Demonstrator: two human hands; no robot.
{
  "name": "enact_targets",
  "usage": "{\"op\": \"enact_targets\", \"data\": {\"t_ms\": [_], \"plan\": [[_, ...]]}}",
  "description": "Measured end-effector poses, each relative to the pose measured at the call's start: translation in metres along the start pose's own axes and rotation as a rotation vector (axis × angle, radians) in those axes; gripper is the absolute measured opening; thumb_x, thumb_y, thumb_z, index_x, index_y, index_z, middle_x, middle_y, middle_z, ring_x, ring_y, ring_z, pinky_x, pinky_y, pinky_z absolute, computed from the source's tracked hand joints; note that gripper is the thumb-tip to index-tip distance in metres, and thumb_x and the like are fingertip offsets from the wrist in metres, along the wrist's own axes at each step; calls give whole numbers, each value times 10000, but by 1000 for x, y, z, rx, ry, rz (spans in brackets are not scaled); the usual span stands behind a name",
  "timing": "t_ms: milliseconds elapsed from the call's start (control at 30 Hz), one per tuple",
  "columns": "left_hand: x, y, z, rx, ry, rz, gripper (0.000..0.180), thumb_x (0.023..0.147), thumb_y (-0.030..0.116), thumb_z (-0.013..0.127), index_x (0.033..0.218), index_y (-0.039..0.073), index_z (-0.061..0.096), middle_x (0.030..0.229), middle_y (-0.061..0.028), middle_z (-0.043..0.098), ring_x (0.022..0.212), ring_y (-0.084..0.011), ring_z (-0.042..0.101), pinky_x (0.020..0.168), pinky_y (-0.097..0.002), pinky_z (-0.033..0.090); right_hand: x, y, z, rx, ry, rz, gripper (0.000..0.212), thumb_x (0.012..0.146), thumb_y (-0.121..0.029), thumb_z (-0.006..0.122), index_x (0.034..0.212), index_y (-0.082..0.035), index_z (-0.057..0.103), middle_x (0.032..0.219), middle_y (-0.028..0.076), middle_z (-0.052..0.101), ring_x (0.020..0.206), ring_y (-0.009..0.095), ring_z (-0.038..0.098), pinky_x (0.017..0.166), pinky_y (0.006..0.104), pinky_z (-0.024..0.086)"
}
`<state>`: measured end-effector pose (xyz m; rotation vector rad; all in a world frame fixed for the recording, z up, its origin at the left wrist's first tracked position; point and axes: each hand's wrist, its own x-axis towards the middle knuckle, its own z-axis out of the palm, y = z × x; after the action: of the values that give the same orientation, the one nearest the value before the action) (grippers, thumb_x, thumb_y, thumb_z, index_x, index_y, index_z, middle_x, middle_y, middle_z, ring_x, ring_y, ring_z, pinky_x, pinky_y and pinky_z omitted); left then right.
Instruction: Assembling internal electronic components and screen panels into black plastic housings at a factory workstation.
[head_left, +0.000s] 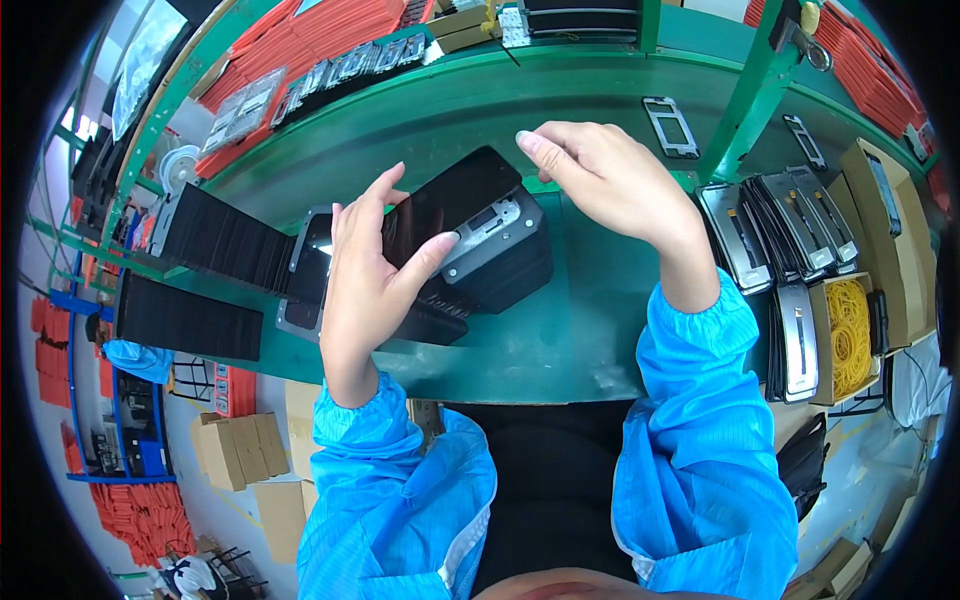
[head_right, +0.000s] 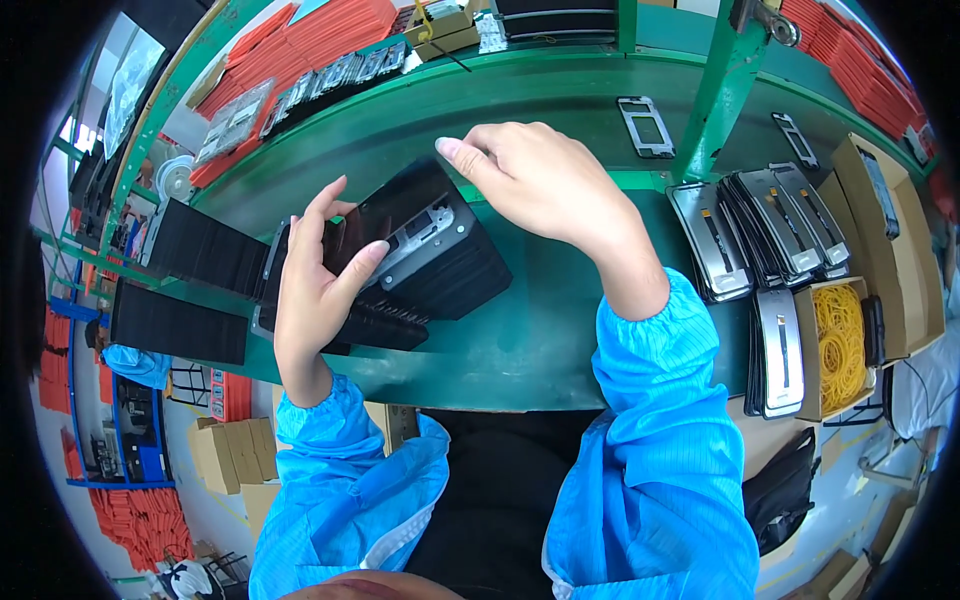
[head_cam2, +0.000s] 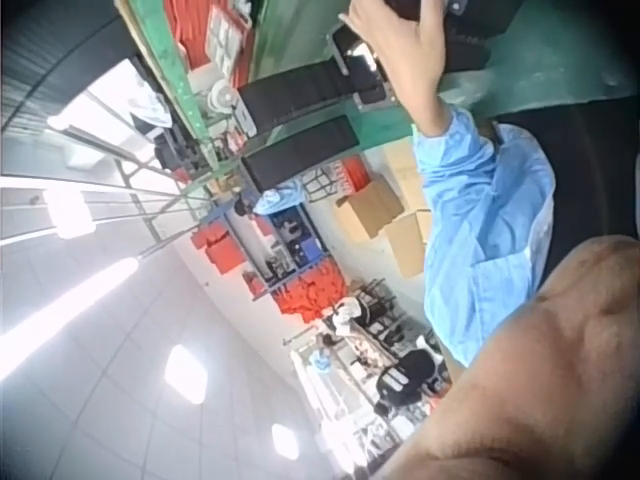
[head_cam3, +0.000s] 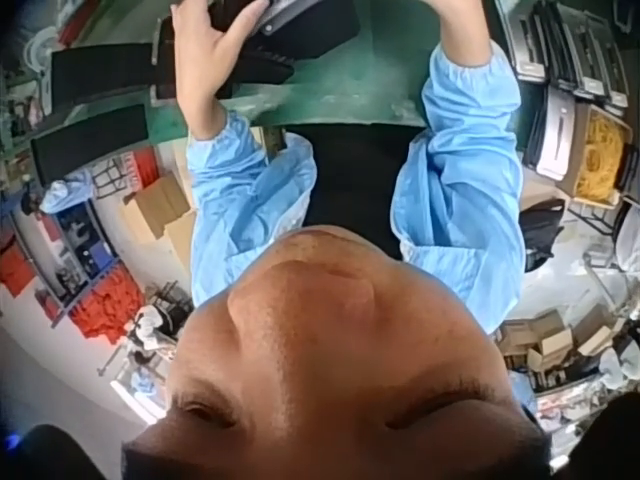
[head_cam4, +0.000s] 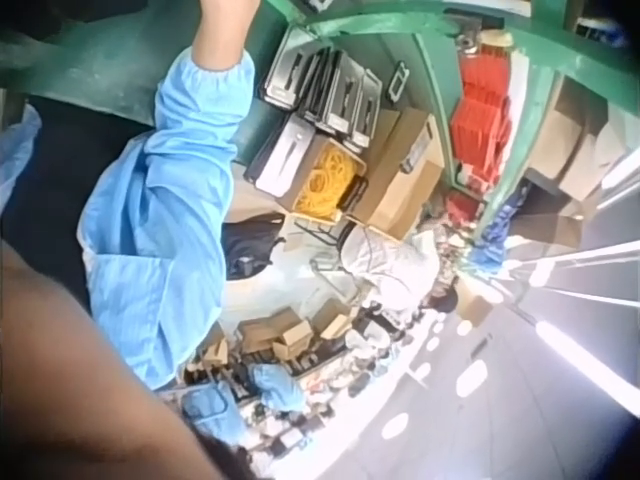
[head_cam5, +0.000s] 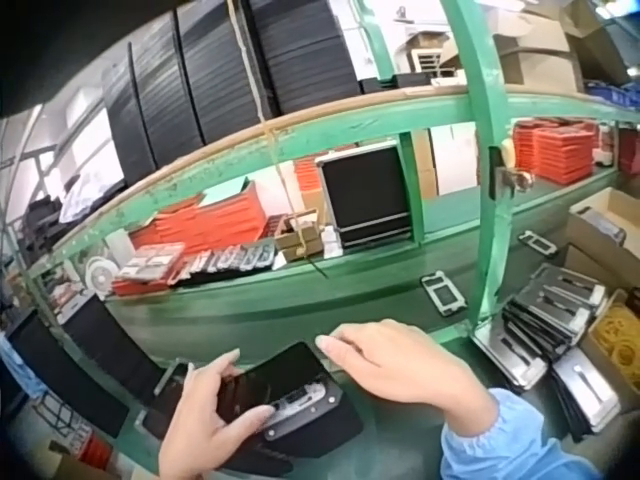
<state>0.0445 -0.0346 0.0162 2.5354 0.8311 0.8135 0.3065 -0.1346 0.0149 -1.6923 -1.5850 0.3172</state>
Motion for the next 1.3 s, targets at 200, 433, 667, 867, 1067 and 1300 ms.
{"op": "enact_targets", "data": {"t_ms": [200, 433, 667, 867, 1067, 1300], "plan": [[6, 5, 4, -45, -22, -61, 785, 849, 357, 853, 1479, 27, 522, 1233, -163, 649, 1176, -342, 611, 1220, -604, 257, 12, 4, 12, 34, -168, 147, 583, 1090, -490, 502, 1010, 45, 720, 806, 182, 682, 761, 312, 664, 715, 413, 516], [-4, 14, -2, 174, 65, 105, 831, 795, 284, 890, 1502, 65, 513, 1205, -136, 670, 1157, -314, 637, 1200, -552, 327, 9, 17, 24, 80, -258, 80, 661, 1069, -577, 496, 1312, 22, 635, 966, 194, 713, 829, 327, 677, 771, 401, 533], [-13, -1, -1, 98, 84, 71, 869, 732, 323, 925, 1476, 98, 537, 1210, -118, 653, 1183, -332, 627, 1231, -660, 201, 6, 10, 30, 93, -366, 183, 806, 1055, -635, 479, 1574, -22, 413, 1302, 255, 668, 1159, 394, 655, 999, 405, 506], [-17, -1, -4, 106, 89, 37, 869, 724, 300, 929, 1478, 114, 539, 1218, -108, 652, 1211, -329, 622, 1241, -662, 174, 6, 3, 36, 90, -413, 247, 784, 1079, -619, 422, 1625, -63, 332, 1476, 264, 575, 1347, 420, 573, 1123, 415, 448], [-19, -7, -9, 78, 110, 57, 821, 762, 242, 888, 1488, 75, 543, 1326, -149, 653, 1281, -332, 610, 1255, -598, 200, 4, 1, 33, 94, -406, 230, 735, 1098, -569, 394, 1632, -70, 312, 1445, 259, 595, 1317, 427, 587, 1106, 438, 458], [-48, -39, -41, -20, 25, -102, 647, 780, 177, 870, 1383, 52, 671, 1426, -200, 605, 1324, -363, 581, 1146, -462, 416, 6, 5, 38, 107, -395, 155, 698, 1108, -515, 386, 1616, -42, 312, 1360, 274, 647, 1246, 454, 625, 1065, 475, 485]]}}
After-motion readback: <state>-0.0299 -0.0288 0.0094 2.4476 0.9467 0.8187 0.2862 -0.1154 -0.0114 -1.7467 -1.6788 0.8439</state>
